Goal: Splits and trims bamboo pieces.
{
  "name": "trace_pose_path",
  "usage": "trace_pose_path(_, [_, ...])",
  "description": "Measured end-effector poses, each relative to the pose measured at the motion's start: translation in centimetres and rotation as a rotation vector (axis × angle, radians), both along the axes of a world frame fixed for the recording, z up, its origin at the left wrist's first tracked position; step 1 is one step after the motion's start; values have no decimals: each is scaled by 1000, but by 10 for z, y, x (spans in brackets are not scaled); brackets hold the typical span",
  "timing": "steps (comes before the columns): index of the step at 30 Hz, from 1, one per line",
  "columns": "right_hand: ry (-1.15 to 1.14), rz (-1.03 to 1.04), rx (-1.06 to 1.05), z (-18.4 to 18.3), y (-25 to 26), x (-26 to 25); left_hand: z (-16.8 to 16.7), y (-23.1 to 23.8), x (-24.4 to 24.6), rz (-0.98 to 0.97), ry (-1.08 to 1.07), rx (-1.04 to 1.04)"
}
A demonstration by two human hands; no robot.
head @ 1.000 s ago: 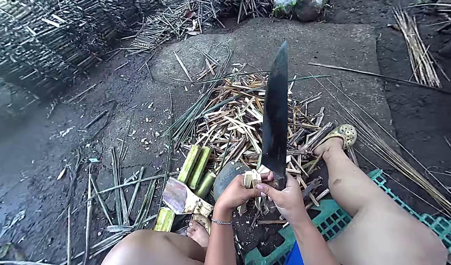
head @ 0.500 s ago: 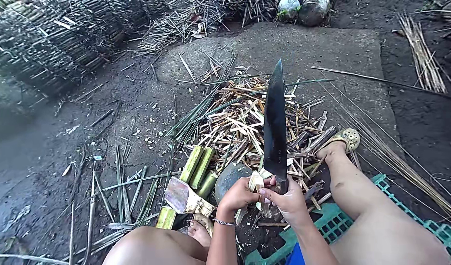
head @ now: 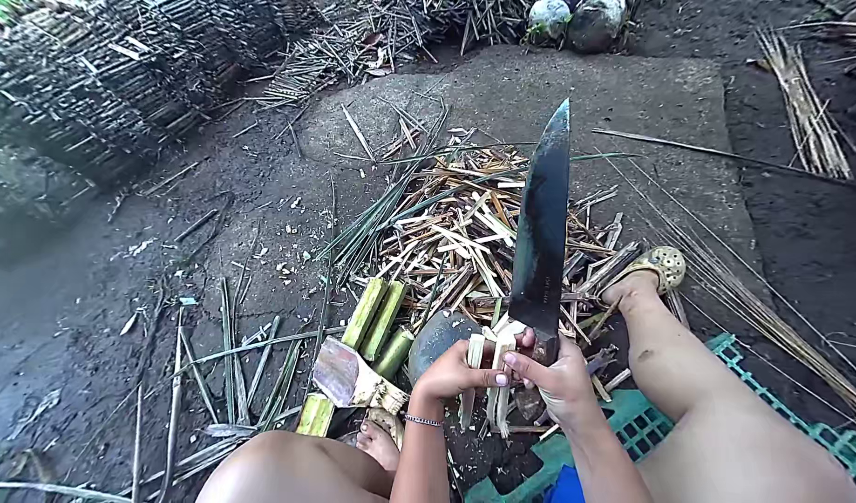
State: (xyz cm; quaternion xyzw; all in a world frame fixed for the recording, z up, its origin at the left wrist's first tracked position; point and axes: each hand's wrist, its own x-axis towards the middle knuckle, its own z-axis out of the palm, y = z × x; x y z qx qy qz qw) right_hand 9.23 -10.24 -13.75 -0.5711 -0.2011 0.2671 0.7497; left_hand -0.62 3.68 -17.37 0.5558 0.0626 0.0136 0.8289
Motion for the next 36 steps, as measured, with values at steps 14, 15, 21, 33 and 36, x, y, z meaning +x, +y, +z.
trace_pose_path(14, [109,157,191,-8,-8,16,-1,-3,5,-22,-13,-40])
trace_pose_path(15, [102,163,197,-8,-8,16,0,-4,6,-22,-5,-40])
trace_pose_path(21, [38,105,183,-4,0,9,5,-8,10,24,62,-57])
trace_pose_path(33, [43,39,129,0,2,14,9,-6,10,233,49,271])
trace_pose_path(36, [71,23,115,0,4,10,10,-6,12,312,101,393])
